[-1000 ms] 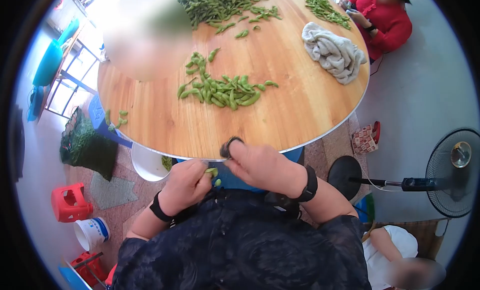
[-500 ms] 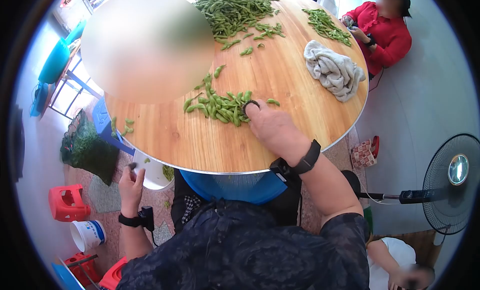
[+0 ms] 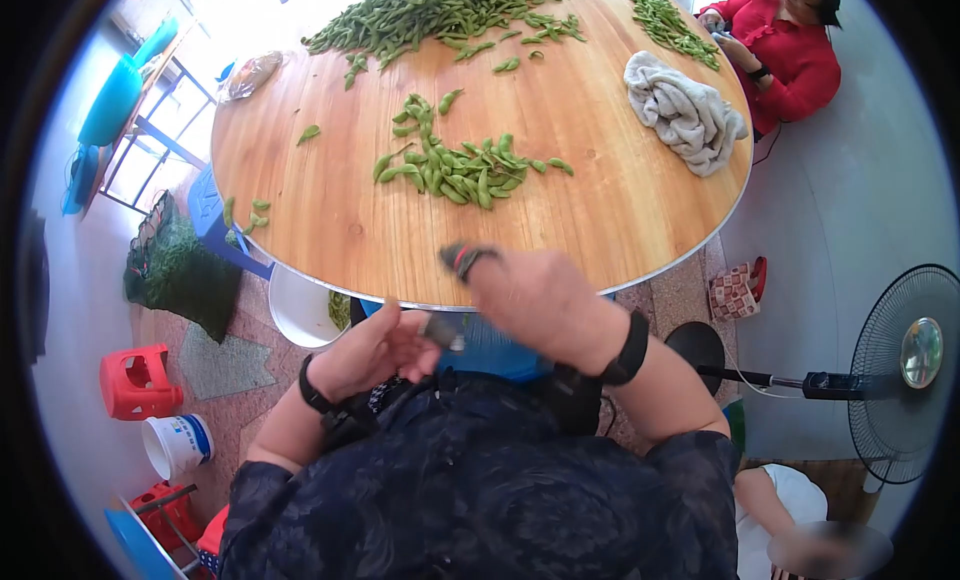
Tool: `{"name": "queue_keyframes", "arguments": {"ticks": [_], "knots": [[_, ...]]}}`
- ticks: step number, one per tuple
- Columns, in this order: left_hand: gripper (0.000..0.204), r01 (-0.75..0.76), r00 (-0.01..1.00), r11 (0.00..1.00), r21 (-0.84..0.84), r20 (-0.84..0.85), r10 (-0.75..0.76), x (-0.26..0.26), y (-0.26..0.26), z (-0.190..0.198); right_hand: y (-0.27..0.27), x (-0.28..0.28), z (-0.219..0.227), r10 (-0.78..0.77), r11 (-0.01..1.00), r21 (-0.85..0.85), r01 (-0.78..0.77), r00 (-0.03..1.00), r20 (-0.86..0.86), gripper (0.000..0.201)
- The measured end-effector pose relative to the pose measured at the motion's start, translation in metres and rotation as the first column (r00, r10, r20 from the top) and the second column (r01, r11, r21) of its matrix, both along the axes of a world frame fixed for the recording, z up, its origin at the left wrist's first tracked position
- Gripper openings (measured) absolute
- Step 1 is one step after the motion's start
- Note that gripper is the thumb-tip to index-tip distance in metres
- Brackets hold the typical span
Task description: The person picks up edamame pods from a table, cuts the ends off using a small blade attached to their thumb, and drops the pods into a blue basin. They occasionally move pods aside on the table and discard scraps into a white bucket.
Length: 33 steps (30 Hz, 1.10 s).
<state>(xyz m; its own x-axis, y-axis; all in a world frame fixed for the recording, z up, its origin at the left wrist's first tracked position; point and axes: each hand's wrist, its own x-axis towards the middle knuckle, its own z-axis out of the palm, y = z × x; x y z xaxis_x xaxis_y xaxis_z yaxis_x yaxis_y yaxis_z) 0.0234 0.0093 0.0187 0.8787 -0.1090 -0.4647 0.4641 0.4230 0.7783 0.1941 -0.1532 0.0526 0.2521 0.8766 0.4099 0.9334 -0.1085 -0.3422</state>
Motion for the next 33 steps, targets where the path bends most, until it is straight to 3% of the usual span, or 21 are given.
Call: {"name": "queue_keyframes", "arguments": {"ticks": [1,2,4,5,6,8,9,10,11,12,13,14,15,16,18,21,28,30,33], "knots": [[0.047,0.032,0.999,0.963,-0.269,-0.01,-0.036,0.006,-0.006,0.001,-0.002,-0.011,-0.002,0.119,0.993,0.0,-0.119,0.991,-0.054,0.02],[0.047,0.033,0.999,0.963,-0.268,-0.008,-0.037,0.009,-0.008,-0.004,-0.005,-0.018,-0.003,0.235,0.972,0.008,-0.236,0.966,-0.106,0.023],[0.045,0.071,0.997,0.907,-0.415,0.055,-0.053,0.019,-0.011,-0.012,-0.012,-0.024,-0.01,0.265,0.964,0.051,-0.26,0.951,-0.158,0.023],[0.045,0.074,0.997,0.908,-0.412,0.057,-0.055,0.019,-0.012,-0.013,-0.014,-0.026,-0.013,0.296,0.955,0.093,-0.282,0.931,-0.215,0.024],[0.039,0.052,0.998,0.911,-0.408,0.05,-0.035,0.017,-0.015,-0.007,-0.017,-0.027,-0.014,0.294,0.955,0.096,-0.28,0.931,-0.215,0.024],[0.028,0.003,0.999,0.916,-0.401,0.03,0.01,0.013,-0.019,0.001,-0.024,-0.029,-0.014,0.196,0.98,0.123,-0.159,0.888,-0.417,0.02],[0.022,-0.002,0.997,0.937,-0.35,0.069,0.028,0.011,-0.018,-0.004,-0.028,-0.032,-0.012,0.199,0.979,0.126,-0.16,0.885,-0.421,0.02],[0.022,-0.008,0.997,0.937,-0.349,0.065,0.032,0.009,-0.016,-0.009,-0.031,-0.035,-0.008,0.11,0.984,0.176,-0.015,0.832,-0.543,0.01],[0.021,-0.002,0.992,0.974,-0.225,0.119,0.03,0.006,-0.014,-0.012,-0.033,-0.035,-0.007,0.034,0.97,0.202,0.133,0.752,-0.658,0.006],[0.022,-0.002,0.985,0.995,-0.098,0.172,0.019,0.005,-0.013,-0.014,-0.033,-0.033,-0.007,0.038,0.971,0.201,0.128,0.75,-0.66,0.006],[0.022,-0.005,0.985,0.995,-0.098,0.169,0.022,0.004,-0.014,-0.014,-0.032,-0.03,-0.008,0.006,0.993,0.077,0.084,0.636,-0.771,0.007],[0.021,-0.023,0.985,1.0,0.013,0.171,0.02,0.004,-0.014,-0.014,-0.032,-0.03,-0.008,-0.046,0.999,-0.039,0.025,0.51,-0.859,0.009],[0.02,-0.038,0.985,0.991,0.125,0.173,0.016,0.004,-0.014,-0.014,-0.031,-0.031,-0.009,-0.048,0.999,-0.039,0.028,0.508,-0.86,0.009],[0.02,-0.036,0.985,0.991,0.126,0.171,0.014,0.004,-0.016,-0.013,-0.029,-0.033,-0.009,-0.049,0.999,-0.053,0.001,0.4,-0.915,0.008],[0.02,-0.093,0.937,0.949,0.302,0.35,-0.019,0.006,-0.025,-0.012,-0.026,-0.038,-0.01,-0.059,0.996,-0.069,-0.058,0.167,-0.984,0.007],[0.02,-0.193,0.918,0.876,0.442,0.397,0.002,0.007,-0.03,-0.014,-0.025,-0.037,-0.013,-0.076,0.992,-0.092,-0.091,0.167,-0.983,0.007],[0.017,-0.21,0.901,0.797,0.567,0.428,-0.068,0.006,-0.033,-0.017,-0.025,-0.038,-0.015,-0.067,0.989,-0.09,-0.12,0.181,-0.981,0.007],[0.013,-0.318,0.814,0.465,0.827,0.489,-0.314,0.007,-0.03,-0.01,-0.025,-0.037,-0.012,-0.089,0.982,-0.11,-0.151,0.14,-0.986,0.006],[0.019,-0.375,0.794,0.395,0.839,0.51,-0.33,0.008,-0.034,-0.002,-0.023,-0.032,-0.01,-0.134,0.968,-0.148,-0.204,0.079,-0.988,0.006]]}}
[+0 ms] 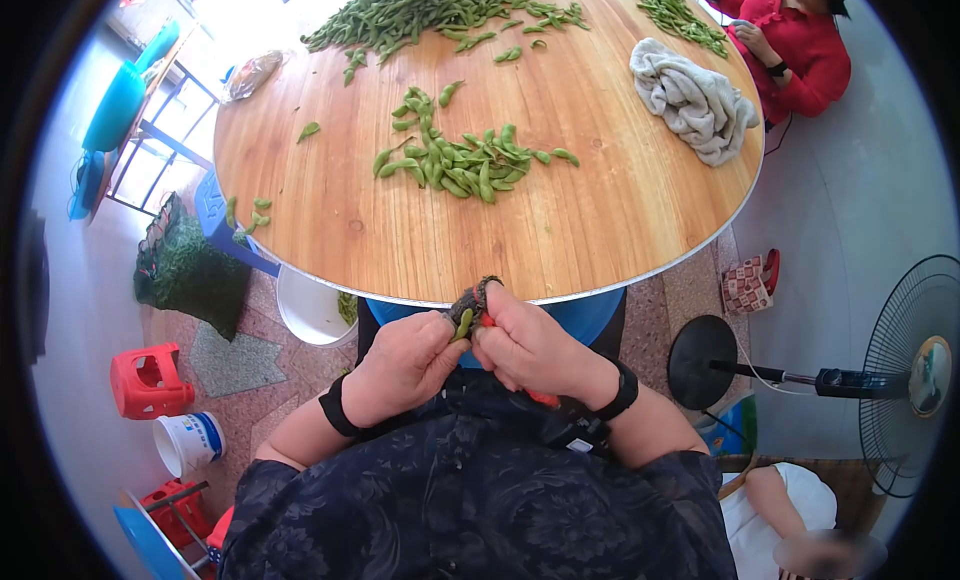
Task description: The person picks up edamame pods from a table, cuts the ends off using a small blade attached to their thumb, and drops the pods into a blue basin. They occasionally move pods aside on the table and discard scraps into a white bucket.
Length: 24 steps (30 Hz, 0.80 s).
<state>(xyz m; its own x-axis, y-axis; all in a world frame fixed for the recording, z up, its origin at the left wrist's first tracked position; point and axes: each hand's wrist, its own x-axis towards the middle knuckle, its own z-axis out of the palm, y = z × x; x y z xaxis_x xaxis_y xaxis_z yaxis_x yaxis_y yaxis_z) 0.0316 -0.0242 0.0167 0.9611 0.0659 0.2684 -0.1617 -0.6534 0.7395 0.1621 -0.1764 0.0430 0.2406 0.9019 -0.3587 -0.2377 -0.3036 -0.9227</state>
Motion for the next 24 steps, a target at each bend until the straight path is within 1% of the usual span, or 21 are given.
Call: {"name": "queue_keyframes", "arguments": {"ticks": [1,4,5,6,7,8,9,10,11,12,13,14,15,16,17,18,19,21,22,23,24], "knots": [[0.019,0.001,1.0,1.0,0.001,0.0,-0.001,-0.001,0.001,-0.002,0.001,0.0,-0.003,-0.001,1.0,0.001,0.001,1.0,0.0,0.006],[0.017,0.064,0.995,0.998,-0.002,-0.079,-0.064,-0.005,0.008,-0.005,0.001,-0.001,-0.013,0.05,0.999,0.022,-0.05,0.999,0.014,0.01],[0.02,0.074,0.96,0.95,-0.304,-0.237,-0.151,-0.007,0.012,-0.002,0.001,-0.002,-0.015,0.072,0.993,0.098,-0.066,0.995,-0.066,0.013],[0.024,0.024,0.893,0.817,-0.576,-0.355,-0.276,-0.008,0.015,-0.001,0.0,-0.003,-0.016,0.101,0.982,0.176,-0.075,0.985,-0.143,0.017],[0.024,0.022,0.891,0.818,-0.575,-0.359,-0.277,-0.009,0.02,-0.004,0.0,-0.004,-0.016,0.099,0.982,0.176,-0.073,0.984,-0.147,0.017],[0.026,-0.069,0.789,0.497,-0.865,-0.352,-0.504,-0.009,0.026,-0.009,0.0,-0.006,-0.016,0.099,0.982,0.183,-0.04,0.94,-0.327,0.016],[0.029,-0.227,0.686,0.098,-0.969,-0.231,-0.69,-0.007,0.029,-0.009,0.001,-0.007,-0.015,0.101,0.983,0.184,-0.01,0.864,-0.494,0.016],[0.031,-0.247,0.702,-0.092,-0.965,-0.112,-0.704,-0.006,0.026,-0.009,0.003,-0.006,-0.015,0.107,0.982,0.188,-0.014,0.863,-0.494,0.016],[0.031,-0.246,0.701,-0.089,-0.965,-0.114,-0.705,-0.005,0.025,-0.006,0.005,-0.004,-0.014,0.067,0.987,0.161,0.016,0.866,-0.495,0.014],[0.03,-0.192,0.749,0.219,-0.957,-0.287,-0.597,-0.004,0.025,-0.004,0.006,-0.003,-0.013,0.023,0.99,0.131,0.049,0.869,-0.494,0.011],[0.029,-0.161,0.8,0.506,-0.847,-0.413,-0.436,-0.003,0.023,-0.003,0.006,-0.002,-0.012,0.02,0.99,0.13,0.051,0.87,-0.493,0.011],[0.024,-0.015,0.928,0.662,-0.749,-0.256,-0.269,-0.001,0.018,-0.005,0.006,-0.002,-0.011,0.001,0.991,0.126,0.049,0.931,-0.364,0.01],[0.024,-0.014,0.928,0.661,-0.75,-0.256,-0.271,-0.002,0.017,-0.002,0.006,-0.001,-0.011,-0.019,0.992,0.121,0.047,0.973,-0.228,0.01],[0.022,0.007,0.973,0.898,-0.44,-0.203,-0.107,-0.003,0.017,0.006,0.006,-0.003,-0.01,-0.019,0.992,0.118,0.047,0.973,-0.229,0.01],[0.021,-0.033,0.996,0.998,-0.061,-0.086,0.028,-0.004,0.016,0.01,0.006,-0.007,-0.009,-0.055,0.988,0.131,0.078,0.984,-0.167,0.01],[0.023,-0.031,0.999,0.998,-0.053,0.029,0.032,-0.002,0.013,0.006,0.005,-0.011,-0.009,-0.092,0.983,0.148,0.107,0.99,-0.105,0.01],[0.023,-0.035,0.999,0.998,-0.052,0.03,0.036,-0.002,0.015,0.002,0.006,-0.013,-0.008,-0.088,0.984,0.148,0.103,0.991,-0.104,0.01],[0.02,0.033,0.998,0.995,-0.089,0.048,-0.029,-0.002,0.017,-0.004,0.006,-0.016,-0.008,-0.132,0.978,0.16,0.13,0.991,0.002,0.009],[0.02,0.031,0.999,0.995,-0.091,0.045,-0.027,-0.004,0.017,-0.006,0.006,-0.016,-0.007,-0.131,0.979,0.158,0.129,0.991,-0.001,0.009],[0.017,-0.001,0.974,0.836,-0.549,-0.189,-0.123,-0.006,0.018,-0.007,0.005,-0.014,-0.007,-0.124,0.982,0.141,0.123,0.992,-0.002,0.01],[0.016,-0.151,0.89,0.492,-0.857,-0.335,-0.309,-0.007,0.018,-0.007,0.005,-0.012,-0.006,-0.117,0.985,0.125,0.116,0.993,-0.001,0.01]]}}
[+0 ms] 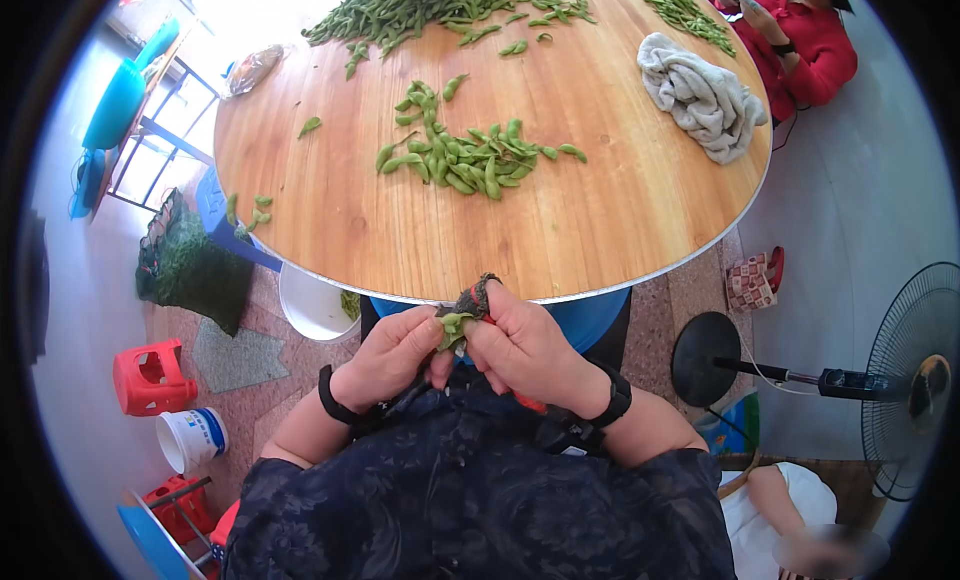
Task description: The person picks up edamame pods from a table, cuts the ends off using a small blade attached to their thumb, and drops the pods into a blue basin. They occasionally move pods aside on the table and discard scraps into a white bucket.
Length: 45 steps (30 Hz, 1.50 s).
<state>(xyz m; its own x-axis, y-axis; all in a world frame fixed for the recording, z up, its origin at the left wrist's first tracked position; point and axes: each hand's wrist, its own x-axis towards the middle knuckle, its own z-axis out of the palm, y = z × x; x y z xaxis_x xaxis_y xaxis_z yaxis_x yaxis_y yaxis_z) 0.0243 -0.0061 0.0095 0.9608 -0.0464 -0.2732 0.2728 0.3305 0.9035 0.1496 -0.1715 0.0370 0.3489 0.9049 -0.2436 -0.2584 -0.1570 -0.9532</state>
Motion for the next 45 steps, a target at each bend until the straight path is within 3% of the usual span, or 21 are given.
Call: {"name": "queue_keyframes", "arguments": {"ticks": [1,3,4,5,6,7,9,10,12,13,15,18,25,27,31,36,37,41,43,45], "knots": [[0.016,0.0,1.0,1.0,0.0,0.001,0.0,0.0,0.001,0.001,0.001,0.003,0.001,0.0,1.0,0.0,0.0,1.0,0.001,0.01],[0.017,0.011,0.984,0.935,-0.353,-0.162,-0.072,0.001,0.002,0.006,0.002,0.008,0.003,0.042,0.991,-0.113,-0.072,0.967,-0.25,0.008],[0.017,0.011,0.984,0.935,-0.354,-0.162,-0.072,0.001,0.002,0.003,0.002,0.007,-0.001,0.042,0.991,-0.114,-0.072,0.967,-0.25,0.008],[0.015,0.046,0.988,0.965,-0.257,-0.13,-0.082,0.0,0.002,-0.001,0.001,0.005,-0.01,-0.001,0.995,-0.099,0.012,0.993,0.115,0.01],[0.014,0.076,0.991,0.985,-0.156,-0.1,-0.093,0.0,0.002,-0.003,0.001,0.002,-0.016,-0.049,0.995,-0.055,0.084,0.885,0.463,0.014],[0.014,0.073,0.991,0.985,-0.158,-0.102,-0.09,-0.001,0.002,-0.003,0.001,-0.001,-0.019,-0.046,0.995,-0.056,0.081,0.886,0.461,0.014],[0.015,0.055,0.992,0.998,0.014,-0.115,-0.053,0.0,0.001,0.0,0.001,-0.004,-0.022,-0.167,0.985,0.127,0.113,0.501,0.849,0.03],[0.015,0.054,0.992,0.998,0.014,-0.113,-0.052,0.0,-0.001,0.002,0.002,-0.004,-0.02,-0.166,0.986,0.127,0.113,0.5,0.85,0.03],[0.017,0.033,0.995,0.961,0.276,-0.097,-0.006,-0.003,-0.007,0.006,0.003,-0.002,-0.01,-0.111,0.993,0.097,0.06,0.331,0.937,0.024],[0.017,0.033,0.995,0.961,0.276,-0.097,-0.006,-0.005,-0.009,0.007,0.002,-0.003,-0.006,-0.112,0.993,0.097,0.061,0.33,0.937,0.024],[0.019,-0.003,0.99,0.793,0.61,0.116,-0.086,-0.007,-0.01,0.009,0.001,-0.003,-0.001,-0.003,1.0,0.002,0.004,0.255,0.967,0.02],[0.018,0.0,0.984,0.755,0.656,0.136,-0.118,-0.008,-0.012,0.015,0.002,-0.006,-0.004,0.021,0.997,-0.004,-0.075,0.222,0.975,0.018],[0.019,0.036,0.986,0.732,0.68,0.095,-0.137,-0.013,-0.006,0.007,-0.005,-0.005,-0.007,0.045,0.999,-0.036,-0.039,0.25,0.967,0.016],[0.019,0.056,0.986,0.718,0.694,0.074,-0.149,-0.012,-0.008,0.009,-0.006,-0.005,-0.003,0.025,0.997,0.0,-0.073,0.332,0.943,0.016],[0.017,0.034,0.976,0.708,0.705,0.129,-0.175,-0.007,-0.009,0.009,-0.005,-0.002,-0.017,0.067,0.984,-0.014,-0.177,0.299,0.952,0.018],[0.019,0.112,0.973,0.707,0.698,0.068,-0.221,-0.009,-0.004,0.004,-0.006,-0.005,-0.02,0.093,0.99,-0.067,-0.126,0.212,0.973,0.017],[0.018,0.122,0.98,0.744,0.657,0.04,-0.197,-0.008,-0.003,0.004,-0.009,-0.004,-0.02,0.087,0.99,-0.063,-0.125,0.19,0.978,0.017],[0.014,0.061,0.985,0.723,0.688,0.078,-0.157,-0.006,0.0,-0.006,-0.013,-0.001,-0.005,0.072,0.996,-0.055,-0.074,0.243,0.967,0.017],[0.013,0.044,0.983,0.712,0.7,0.097,-0.157,-0.003,-0.001,-0.011,-0.016,-0.001,0.0,0.102,0.995,-0.074,-0.072,0.542,0.834,0.018],[0.012,-0.023,0.974,0.761,0.648,0.186,-0.13,0.001,-0.005,-0.017,-0.013,-0.001,-0.009,0.101,0.995,-0.07,-0.076,0.577,0.81,0.019]]}}
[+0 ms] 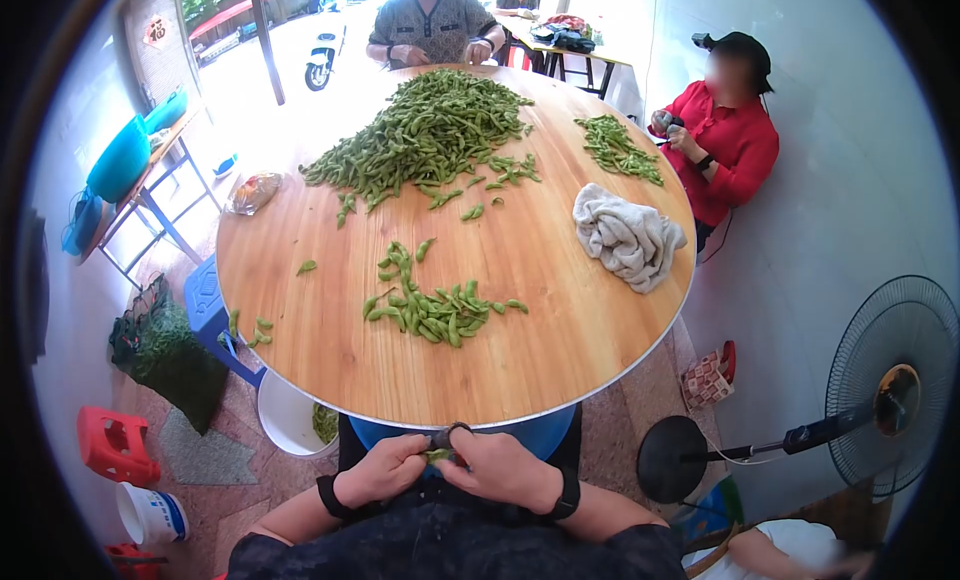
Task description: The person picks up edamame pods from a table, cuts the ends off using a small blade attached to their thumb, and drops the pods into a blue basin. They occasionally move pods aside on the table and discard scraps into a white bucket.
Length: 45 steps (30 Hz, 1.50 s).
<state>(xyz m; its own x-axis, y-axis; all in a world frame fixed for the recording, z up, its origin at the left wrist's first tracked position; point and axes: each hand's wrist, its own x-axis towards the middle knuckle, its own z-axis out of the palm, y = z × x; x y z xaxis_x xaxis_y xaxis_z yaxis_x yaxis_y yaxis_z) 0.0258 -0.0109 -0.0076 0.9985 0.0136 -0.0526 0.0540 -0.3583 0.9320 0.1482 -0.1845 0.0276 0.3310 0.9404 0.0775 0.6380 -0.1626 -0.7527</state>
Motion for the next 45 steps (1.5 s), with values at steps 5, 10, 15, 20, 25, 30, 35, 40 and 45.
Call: {"name": "queue_keyframes", "arguments": {"ticks": [5,10,15,20,25,30,35,40,45], "knots": [[0.016,-0.029,0.994,0.969,-0.247,0.093,0.054,0.007,-0.011,-0.019,0.004,-0.006,-0.003,0.01,0.99,0.14,-0.028,0.992,0.129,0.019],[0.02,-0.034,0.999,0.949,-0.314,-0.048,0.02,0.004,-0.013,-0.024,-0.005,-0.004,0.013,-0.041,0.994,0.106,0.03,0.994,0.103,0.018],[0.033,0.101,0.968,0.993,-0.069,-0.224,-0.114,0.007,-0.008,0.015,-0.015,0.014,0.024,-0.196,0.976,0.097,0.195,0.981,0.001,0.018],[0.042,0.05,0.978,0.905,-0.422,-0.164,-0.131,0.001,-0.008,0.007,-0.009,0.012,0.032,-0.096,0.995,-0.024,0.096,0.995,0.033,0.019],[0.028,-0.036,0.993,0.624,-0.781,-0.101,-0.069,-0.008,0.003,0.004,0.013,0.009,0.033,0.09,0.995,-0.041,-0.089,0.995,0.037,0.021],[0.023,-0.128,0.984,0.459,-0.879,-0.169,-0.049,-0.038,0.023,-0.003,0.035,0.016,0.047,0.243,0.96,-0.141,-0.241,0.97,-0.007,0.02],[0.029,-0.623,0.776,0.765,-0.164,-0.009,0.63,-0.09,0.086,-0.011,0.04,0.124,0.024,-0.357,0.926,0.059,0.374,0.81,0.466,0.018],[0.043,-0.819,0.565,0.361,0.446,0.519,0.641,-0.113,0.117,-0.02,0.042,0.157,-0.001,-0.302,0.944,0.089,0.317,0.726,0.618,0.014],[0.029,-0.702,0.685,0.709,-0.064,0.209,0.697,-0.075,0.07,0.012,0.038,0.129,0.013,-0.218,0.968,0.054,0.243,0.724,0.654,0.016]]}}
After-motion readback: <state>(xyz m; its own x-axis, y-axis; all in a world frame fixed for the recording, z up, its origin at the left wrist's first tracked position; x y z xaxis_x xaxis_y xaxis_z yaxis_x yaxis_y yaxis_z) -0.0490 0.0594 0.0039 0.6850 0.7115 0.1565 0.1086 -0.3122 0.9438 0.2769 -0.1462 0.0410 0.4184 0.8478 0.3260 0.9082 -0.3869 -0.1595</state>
